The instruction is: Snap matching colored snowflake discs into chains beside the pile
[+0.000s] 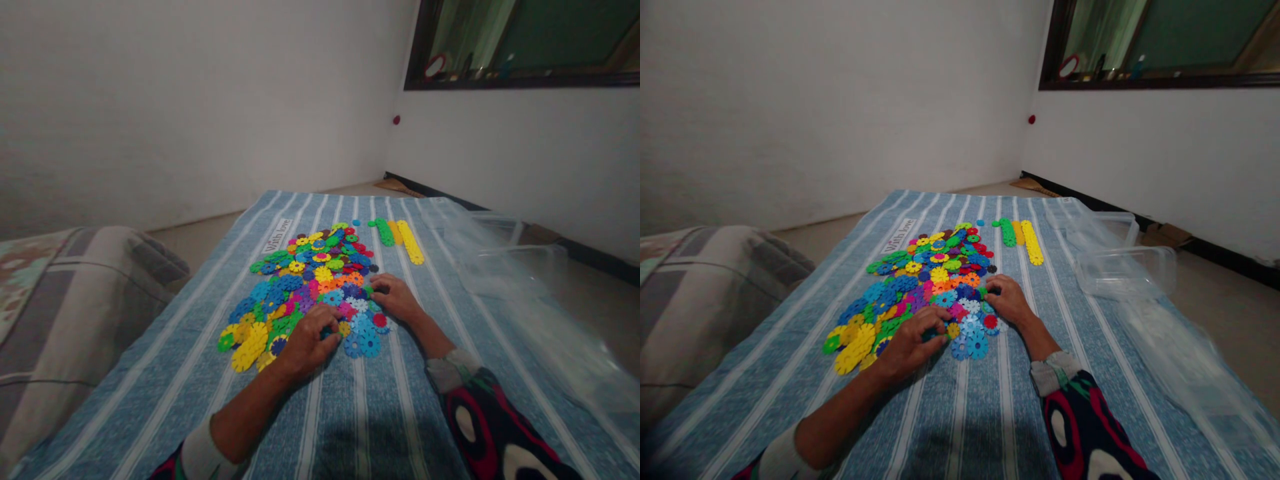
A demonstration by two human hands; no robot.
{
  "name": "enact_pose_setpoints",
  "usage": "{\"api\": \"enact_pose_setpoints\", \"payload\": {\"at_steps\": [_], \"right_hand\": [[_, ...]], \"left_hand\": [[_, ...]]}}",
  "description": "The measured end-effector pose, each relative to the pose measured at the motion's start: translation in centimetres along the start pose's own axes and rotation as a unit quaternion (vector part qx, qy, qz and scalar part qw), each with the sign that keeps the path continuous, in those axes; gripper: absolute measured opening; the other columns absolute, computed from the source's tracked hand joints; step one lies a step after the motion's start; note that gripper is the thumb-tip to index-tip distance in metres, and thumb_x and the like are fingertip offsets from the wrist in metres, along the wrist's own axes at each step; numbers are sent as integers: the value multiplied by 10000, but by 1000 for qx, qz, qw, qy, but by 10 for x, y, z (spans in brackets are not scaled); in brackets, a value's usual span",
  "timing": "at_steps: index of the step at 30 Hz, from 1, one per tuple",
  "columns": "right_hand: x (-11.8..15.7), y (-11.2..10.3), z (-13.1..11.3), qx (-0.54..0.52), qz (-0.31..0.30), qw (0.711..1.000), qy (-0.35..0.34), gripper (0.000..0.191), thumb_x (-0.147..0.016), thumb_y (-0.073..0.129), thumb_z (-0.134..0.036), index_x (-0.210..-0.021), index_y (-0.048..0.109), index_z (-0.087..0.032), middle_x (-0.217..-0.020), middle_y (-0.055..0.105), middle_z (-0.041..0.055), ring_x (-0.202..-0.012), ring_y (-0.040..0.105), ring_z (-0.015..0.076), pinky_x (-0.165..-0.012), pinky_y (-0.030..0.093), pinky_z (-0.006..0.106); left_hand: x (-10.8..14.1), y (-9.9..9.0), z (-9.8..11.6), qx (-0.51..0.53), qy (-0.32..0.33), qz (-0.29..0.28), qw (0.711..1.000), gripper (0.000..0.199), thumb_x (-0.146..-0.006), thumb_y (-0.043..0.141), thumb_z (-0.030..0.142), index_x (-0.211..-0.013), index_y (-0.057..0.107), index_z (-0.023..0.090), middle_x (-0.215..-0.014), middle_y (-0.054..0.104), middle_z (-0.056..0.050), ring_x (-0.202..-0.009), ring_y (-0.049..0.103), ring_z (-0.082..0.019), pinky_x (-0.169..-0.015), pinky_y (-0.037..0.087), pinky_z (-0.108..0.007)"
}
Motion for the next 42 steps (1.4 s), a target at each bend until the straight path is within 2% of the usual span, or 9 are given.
{"api": "enact_pose_setpoints", "payload": {"at_steps": [5, 15, 21, 26, 31, 36, 38, 40, 42], "right_hand": [[0, -2, 3, -42, 24, 998, 32, 15, -660, 677, -220, -662, 665, -210, -905, 706, 40, -906, 655, 208, -865, 495, 359], [0, -6, 6, -84, 49, 993, 64, 130, -714, 664, -311, -708, 742, -207, -867, 736, 41, -830, 674, 196, -823, 521, 345], [0, -9, 8, -110, 55, 988, 95, 207, -726, 668, -359, -792, 784, -200, -858, 756, 51, -825, 691, 213, -799, 542, 360], [0, -9, 5, -95, 67, 989, 87, 220, -737, 649, -356, -796, 793, -201, -837, 756, 51, -810, 691, 217, -791, 538, 359], [0, -9, 4, -72, 101, 989, 78, 211, -735, 640, -362, -748, 782, -207, -785, 747, 42, -763, 683, 216, -755, 534, 351], [2, -12, 6, -89, 146, 978, 118, 236, -734, 647, -386, -780, 769, -189, -765, 745, 39, -748, 679, 226, -751, 543, 369], [2, -12, 0, -98, 150, 979, 97, 221, -747, 651, -375, -786, 763, -188, -772, 740, 41, -754, 677, 221, -765, 542, 370], [2, -11, -12, -106, 135, 984, 38, 180, -767, 649, -341, -772, 754, -194, -813, 739, 49, -801, 679, 216, -801, 535, 366], [2, -6, -27, -113, 102, 988, -27, 140, -788, 648, -298, -749, 740, -200, -864, 737, 60, -861, 677, 209, -841, 523, 355]], "left_hand": [[-2, -4, 2, 16, -60, 22, 998, 57, -770, 589, 226, -719, 588, 201, -787, 676, -32, -802, 620, -187, -770, 504, -327], [-1, -7, -1, 27, -97, 74, 992, 106, -795, 605, 277, -749, 657, 197, -761, 688, -23, -743, 625, -175, -715, 495, -313], [-1, -7, -4, 27, -98, 84, 991, 97, -794, 605, 262, -749, 659, 196, -726, 675, -11, -719, 625, -165, -683, 491, -290], [-2, -6, -4, 30, -103, 81, 991, 99, -795, 604, 259, -741, 650, 190, -706, 656, -3, -706, 614, -155, -666, 480, -273], [-2, -6, -4, 49, -120, 78, 988, 115, -802, 607, 277, -746, 648, 185, -687, 639, 12, -671, 588, -136, -640, 459, -251], [-1, -4, -7, 86, -158, 87, 980, 165, -812, 605, 328, -740, 619, 180, -609, 563, 44, -567, 512, -104, -549, 392, -224], [-1, -4, -8, 100, -174, 95, 975, 181, -811, 604, 349, -741, 601, 181, -555, 507, 64, -515, 464, -92, -505, 348, -215], [-1, -5, -9, 108, -194, 108, 969, 194, -798, 614, 368, -735, 590, 186, -517, 470, 78, -481, 442, -87, -482, 325, -212], [0, -6, -10, 128, -216, 122, 960, 208, -780, 625, 389, -730, 583, 192, -507, 488, 76, -485, 494, -99, -483, 345, -212]]}}
Point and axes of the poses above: each hand's wrist, its own x-axis away from the middle knuckle, its own y-axis out of the palm, z = x × y, the point moved 3 cm from there along -x, towards the middle knuckle
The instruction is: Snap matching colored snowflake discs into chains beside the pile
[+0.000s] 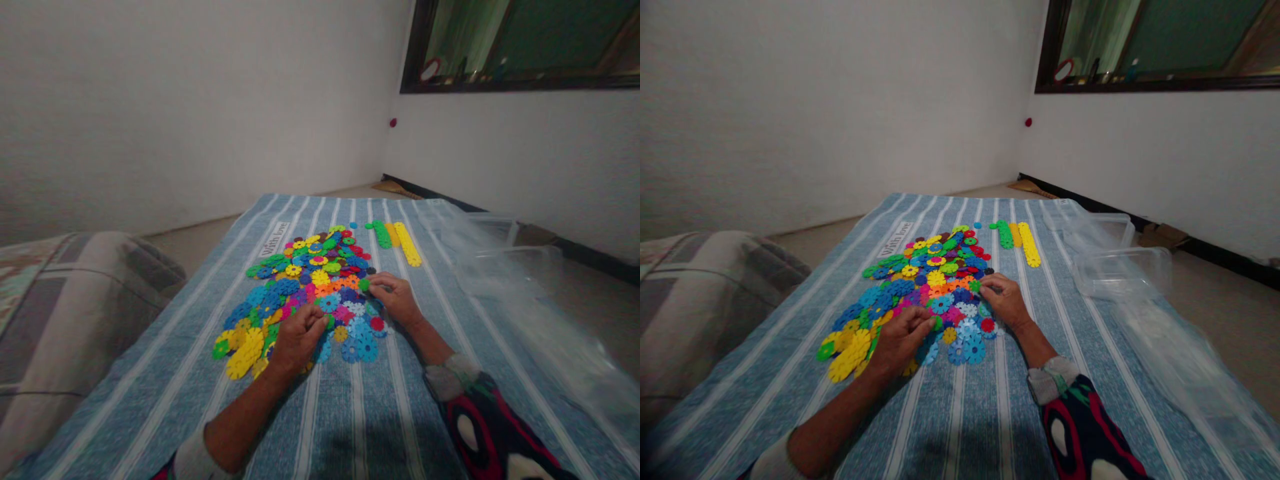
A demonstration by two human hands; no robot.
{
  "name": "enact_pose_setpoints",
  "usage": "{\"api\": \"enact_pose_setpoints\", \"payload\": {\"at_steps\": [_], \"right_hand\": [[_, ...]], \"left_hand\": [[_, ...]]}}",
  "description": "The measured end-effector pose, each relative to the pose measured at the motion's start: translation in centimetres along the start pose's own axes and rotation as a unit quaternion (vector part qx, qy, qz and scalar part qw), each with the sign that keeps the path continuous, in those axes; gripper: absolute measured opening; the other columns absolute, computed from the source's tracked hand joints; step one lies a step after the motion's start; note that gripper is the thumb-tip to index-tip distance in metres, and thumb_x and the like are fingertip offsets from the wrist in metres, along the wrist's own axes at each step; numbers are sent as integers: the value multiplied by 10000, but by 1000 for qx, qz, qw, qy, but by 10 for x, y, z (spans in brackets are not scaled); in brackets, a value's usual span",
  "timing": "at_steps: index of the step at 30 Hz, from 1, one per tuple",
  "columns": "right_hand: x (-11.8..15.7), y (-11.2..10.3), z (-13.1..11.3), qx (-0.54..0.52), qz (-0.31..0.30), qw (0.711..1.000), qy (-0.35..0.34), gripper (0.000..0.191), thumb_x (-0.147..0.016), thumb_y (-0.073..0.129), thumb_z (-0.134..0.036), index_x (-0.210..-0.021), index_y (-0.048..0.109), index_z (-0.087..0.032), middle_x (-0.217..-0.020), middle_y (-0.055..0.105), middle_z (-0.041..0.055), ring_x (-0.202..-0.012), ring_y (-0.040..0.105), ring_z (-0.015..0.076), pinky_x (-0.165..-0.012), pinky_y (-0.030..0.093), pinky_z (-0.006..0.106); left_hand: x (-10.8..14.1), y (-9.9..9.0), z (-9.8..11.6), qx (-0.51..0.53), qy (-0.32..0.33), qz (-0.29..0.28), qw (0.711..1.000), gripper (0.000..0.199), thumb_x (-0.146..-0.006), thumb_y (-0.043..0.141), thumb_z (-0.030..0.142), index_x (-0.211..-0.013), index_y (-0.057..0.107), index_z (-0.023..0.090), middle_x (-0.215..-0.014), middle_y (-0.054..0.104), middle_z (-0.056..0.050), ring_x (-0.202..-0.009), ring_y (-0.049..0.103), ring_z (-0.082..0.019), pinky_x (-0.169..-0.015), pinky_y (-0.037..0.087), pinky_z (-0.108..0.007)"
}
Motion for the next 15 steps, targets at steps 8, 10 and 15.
{"api": "enact_pose_setpoints", "payload": {"at_steps": [8, 10, 15], "right_hand": [[15, 46, -41, 45, -147, 980, -129, 72, -811, 645, -184, -771, 700, -209, -1025, 714, 79, -998, 655, 209, -916, 468, 368], [19, 52, -44, 57, -162, 975, -144, 75, -807, 640, -166, -758, 682, -205, -1025, 709, 77, -993, 651, 210, -911, 458, 370], [21, 57, -42, 57, -163, 977, -128, 107, -800, 615, -135, -716, 638, -198, -976, 698, 67, -948, 643, 195, -884, 452, 354]], "left_hand": [[-2, 4, -1, 143, -96, -13, 985, 281, -702, 690, 431, -766, 557, 192, -618, 687, -6, -632, 705, -205, -521, 483, -259], [-2, 4, 0, 172, -105, -14, 979, 301, -679, 718, 421, -777, 557, 187, -637, 701, -12, -649, 714, -212, -546, 513, -276], [-2, 2, 1, 210, -102, -15, 972, 300, -686, 730, 391, -823, 572, 176, -629, 708, -12, -637, 720, -214, -566, 534, -294]]}}
Point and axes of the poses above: each hand's wrist, its own x-axis away from the middle knuckle, its own y-axis out of the palm, z = x × y, the point moved 3 cm from there along -x, towards the middle knuckle
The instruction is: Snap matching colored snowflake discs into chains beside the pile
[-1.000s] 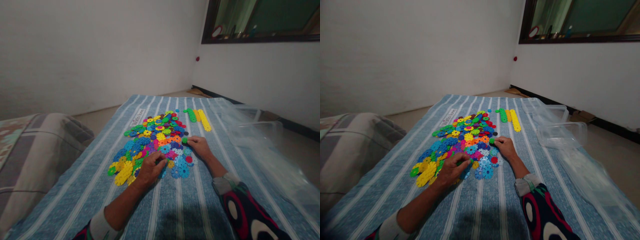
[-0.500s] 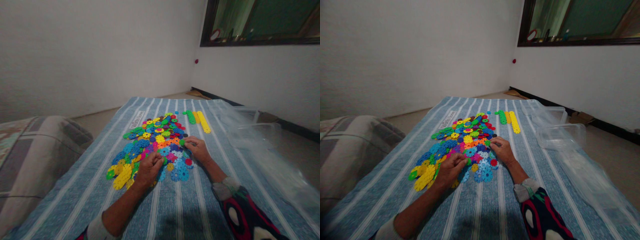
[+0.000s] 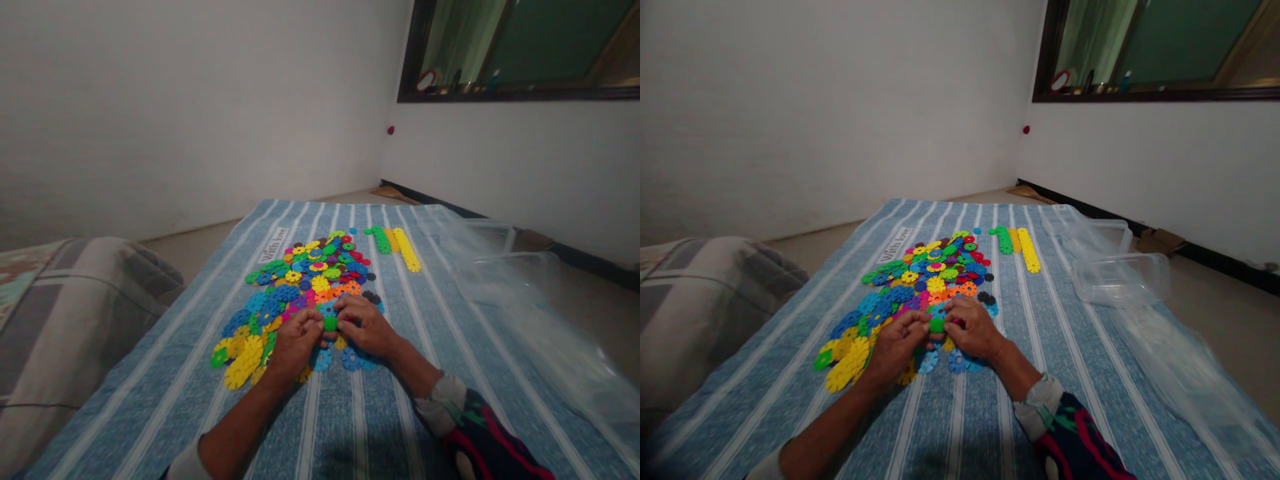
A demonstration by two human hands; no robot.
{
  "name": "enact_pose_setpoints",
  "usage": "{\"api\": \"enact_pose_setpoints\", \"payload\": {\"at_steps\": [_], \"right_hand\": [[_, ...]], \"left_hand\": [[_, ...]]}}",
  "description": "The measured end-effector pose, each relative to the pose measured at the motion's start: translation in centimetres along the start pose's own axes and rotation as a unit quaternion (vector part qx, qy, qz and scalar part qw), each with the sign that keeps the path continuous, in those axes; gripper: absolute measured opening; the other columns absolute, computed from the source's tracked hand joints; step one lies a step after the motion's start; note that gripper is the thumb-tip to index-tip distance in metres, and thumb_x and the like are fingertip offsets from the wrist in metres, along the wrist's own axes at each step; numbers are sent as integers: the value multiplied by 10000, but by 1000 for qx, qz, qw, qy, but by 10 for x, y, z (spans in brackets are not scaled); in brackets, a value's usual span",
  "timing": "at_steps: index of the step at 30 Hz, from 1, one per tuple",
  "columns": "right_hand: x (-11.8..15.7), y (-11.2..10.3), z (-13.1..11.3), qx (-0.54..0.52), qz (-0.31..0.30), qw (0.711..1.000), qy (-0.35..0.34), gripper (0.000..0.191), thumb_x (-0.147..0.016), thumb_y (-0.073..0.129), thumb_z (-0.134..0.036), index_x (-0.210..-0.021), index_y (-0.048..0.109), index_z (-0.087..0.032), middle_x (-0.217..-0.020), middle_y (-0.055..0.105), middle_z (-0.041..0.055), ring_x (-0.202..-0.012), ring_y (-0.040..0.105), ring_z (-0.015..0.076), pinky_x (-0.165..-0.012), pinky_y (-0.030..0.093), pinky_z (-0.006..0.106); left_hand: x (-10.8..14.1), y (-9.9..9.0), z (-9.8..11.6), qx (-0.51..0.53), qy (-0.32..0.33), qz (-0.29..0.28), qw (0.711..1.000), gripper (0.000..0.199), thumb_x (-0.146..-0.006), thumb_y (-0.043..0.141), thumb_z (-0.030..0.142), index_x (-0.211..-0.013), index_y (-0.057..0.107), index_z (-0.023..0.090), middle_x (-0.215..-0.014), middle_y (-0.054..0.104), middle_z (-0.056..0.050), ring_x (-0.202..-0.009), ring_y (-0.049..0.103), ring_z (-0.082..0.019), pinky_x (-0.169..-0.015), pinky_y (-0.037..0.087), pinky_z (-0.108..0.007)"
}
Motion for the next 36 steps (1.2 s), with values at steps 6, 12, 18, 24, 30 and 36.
{"api": "enact_pose_setpoints", "payload": {"at_steps": [6, 12, 18, 24, 30, 36], "right_hand": [[0, 1, 0, 1, 3, 1000, -1, 135, -811, 606, -137, -689, 627, -193, -925, 692, 64, -894, 642, 184, -845, 461, 339], [-1, -20, 24, 86, 2, 996, 9, 101, -821, 667, -207, -726, 696, -190, -899, 702, 63, -885, 643, 192, -848, 455, 343], [10, -57, 63, 207, -39, 974, 81, 80, -754, 747, -257, -823, 756, -216, -1007, 685, 83, -992, 610, 246, -902, 447, 399], [14, -61, 69, 159, -98, 980, 75, 224, -688, 788, -247, -912, 768, -245, -1117, 657, 80, -1111, 579, 274, -968, 430, 447], [15, -66, 69, 129, -107, 980, 110, 152, -724, 674, -142, -807, 776, -218, -1194, 644, 85, -1147, 577, 267, -1010, 423, 450], [16, -65, 67, 111, -87, 984, 112, 197, -646, 738, -160, -830, 780, -215, -1197, 649, 93, -1157, 574, 303, -1013, 423, 497]], "left_hand": [[-1, 2, -2, 28, 1, -27, 999, 297, -672, 763, 363, -805, 580, 171, -669, 722, -15, -668, 730, -209, -605, 551, -297], [-3, 0, -7, 21, 0, -5, 1000, 306, -654, 782, 329, -806, 567, 175, -630, 712, -3, -651, 730, -203, -578, 528, -264], [-5, -1, -10, -3, 15, -12, 1000, 267, -660, 767, 306, -802, 579, 179, -599, 693, 11, -651, 727, -200, -565, 514, -257], [-4, 0, -9, -27, 26, -17, 999, 216, -676, 732, 292, -801, 593, 183, -607, 701, 6, -641, 717, -188, -570, 510, -262], [-3, 0, -9, -34, 28, -18, 999, 190, -685, 713, 275, -803, 594, 185, -614, 705, 3, -636, 710, -182, -569, 499, -260], [-4, -1, -9, -38, 27, -20, 999, 186, -687, 720, 279, -791, 597, 187, -616, 705, 0, -639, 710, -184, -571, 502, -264]]}}
Point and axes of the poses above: each hand's wrist, its own x-axis away from the middle knuckle, its own y-axis out of the palm, z = x × y, the point moved 3 cm from there along -x, towards the middle knuckle
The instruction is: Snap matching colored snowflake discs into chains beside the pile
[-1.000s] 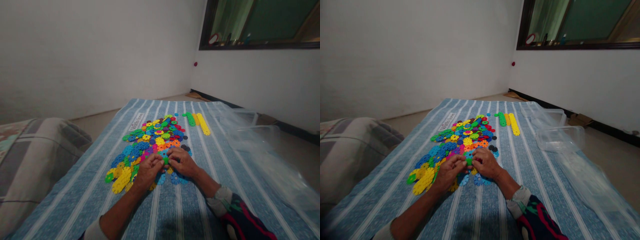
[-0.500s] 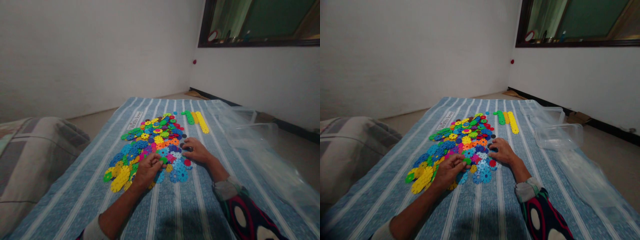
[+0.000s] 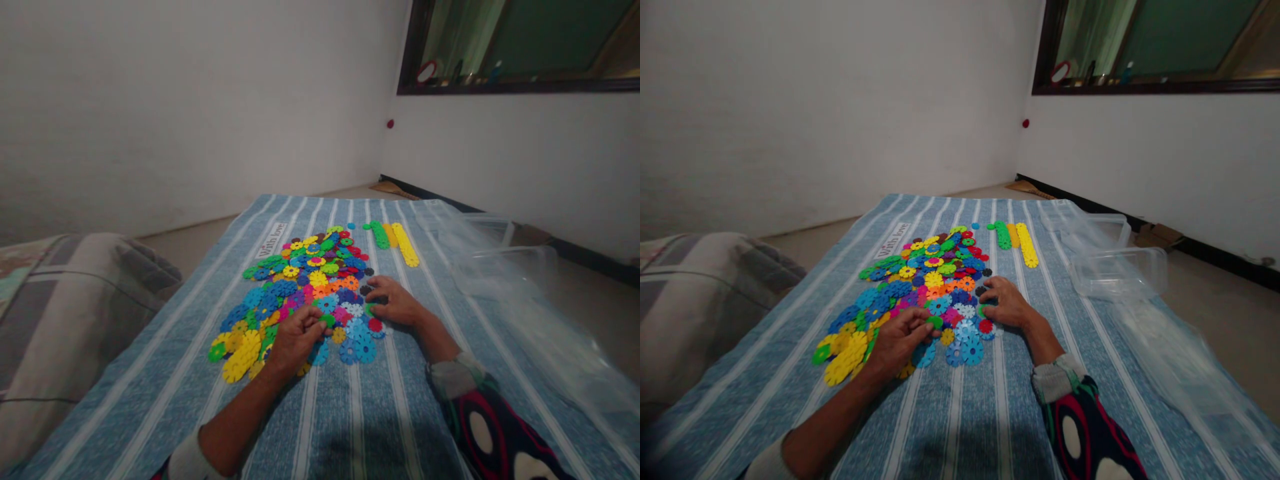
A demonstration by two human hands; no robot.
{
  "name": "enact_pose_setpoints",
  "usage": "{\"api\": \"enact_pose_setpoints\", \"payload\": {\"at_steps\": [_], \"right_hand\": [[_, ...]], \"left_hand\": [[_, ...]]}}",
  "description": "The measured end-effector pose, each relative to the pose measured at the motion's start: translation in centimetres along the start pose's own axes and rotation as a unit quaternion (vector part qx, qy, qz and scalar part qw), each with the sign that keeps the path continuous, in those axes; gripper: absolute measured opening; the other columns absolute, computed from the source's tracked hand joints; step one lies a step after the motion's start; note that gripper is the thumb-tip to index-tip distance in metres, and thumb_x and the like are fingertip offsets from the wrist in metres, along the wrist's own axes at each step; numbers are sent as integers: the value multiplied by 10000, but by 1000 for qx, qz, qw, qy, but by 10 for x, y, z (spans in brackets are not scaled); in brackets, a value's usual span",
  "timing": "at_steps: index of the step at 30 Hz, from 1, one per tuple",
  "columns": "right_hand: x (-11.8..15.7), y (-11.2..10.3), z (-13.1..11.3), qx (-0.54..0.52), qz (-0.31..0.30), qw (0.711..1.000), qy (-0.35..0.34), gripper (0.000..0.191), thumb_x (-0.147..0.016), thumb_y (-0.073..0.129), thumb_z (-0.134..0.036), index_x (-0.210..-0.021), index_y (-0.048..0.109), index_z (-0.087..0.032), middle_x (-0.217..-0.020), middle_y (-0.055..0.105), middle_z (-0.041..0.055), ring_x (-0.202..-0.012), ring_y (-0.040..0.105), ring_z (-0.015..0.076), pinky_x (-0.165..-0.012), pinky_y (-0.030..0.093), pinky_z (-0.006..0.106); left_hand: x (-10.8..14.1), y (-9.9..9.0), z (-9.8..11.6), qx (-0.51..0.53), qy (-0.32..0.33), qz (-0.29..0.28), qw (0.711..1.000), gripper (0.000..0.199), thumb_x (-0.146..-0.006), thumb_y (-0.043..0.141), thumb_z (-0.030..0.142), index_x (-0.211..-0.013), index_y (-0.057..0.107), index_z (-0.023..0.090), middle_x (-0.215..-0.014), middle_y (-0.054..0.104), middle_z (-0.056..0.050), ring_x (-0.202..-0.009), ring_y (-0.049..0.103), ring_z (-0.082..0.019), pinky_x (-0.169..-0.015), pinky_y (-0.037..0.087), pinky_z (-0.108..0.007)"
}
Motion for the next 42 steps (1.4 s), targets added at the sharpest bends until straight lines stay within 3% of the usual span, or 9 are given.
{"api": "enact_pose_setpoints", "payload": {"at_steps": [10, 18, 24, 31, 42], "right_hand": [[-2, -1, -4, -26, -32, 999, -17, 215, -604, 787, -159, -809, 770, -221, -1225, 624, 85, -1165, 561, 294, -1024, 400, 493], [-4, 5, -11, -186, 12, 982, 27, 61, -655, 764, -158, -684, 752, -210, -1140, 652, 61, -1120, 590, 237, -1038, 404, 423], [-10, 17, -39, -277, 22, 960, 14, 54, -692, 796, -258, -720, 768, -221, -1193, 669, 81, -1183, 584, 252, -1062, 395, 436], [-15, 37, -73, -245, 40, 969, -17, 28, -731, 761, -198, -733, 762, -226, -1139, 699, 66, -1110, 629, 225, -1008, 449, 401], [-14, 47, -82, -214, 99, 971, -40, 90, -776, 667, -167, -719, 721, -211, -790, 709, 28, -824, 666, 177, -817, 519, 317]], "left_hand": [[-1, -1, -1, 2, 3, 2, 1000, 193, -687, 722, 286, -795, 597, 188, -622, 702, 4, -652, 714, -191, -588, 502, -269], [0, 0, 1, -5, 9, 6, 1000, 176, -693, 711, 277, -796, 600, 186, -620, 705, -1, -650, 711, -188, -582, 502, -265], [1, 2, 1, 10, -5, 0, 1000, 193, -688, 723, 287, -796, 599, 186, -614, 704, 5, -639, 710, -181, -580, 502, -258], [4, 7, 2, 36, -21, -25, 999, 231, -669, 763, 317, -770, 601, 187, -614, 706, 9, -664, 726, -198, -614, 540, -284], [4, 10, 8, 109, -57, -29, 992, 324, -596, 835, 301, -776, 601, 169, -629, 710, -2, -668, 726, -199, -585, 543, -268]]}}
Point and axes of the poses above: each hand's wrist, its own x-axis away from the middle knuckle, its own y-axis out of the palm, z = x × y, the point moved 3 cm from there along -x, towards the middle knuckle
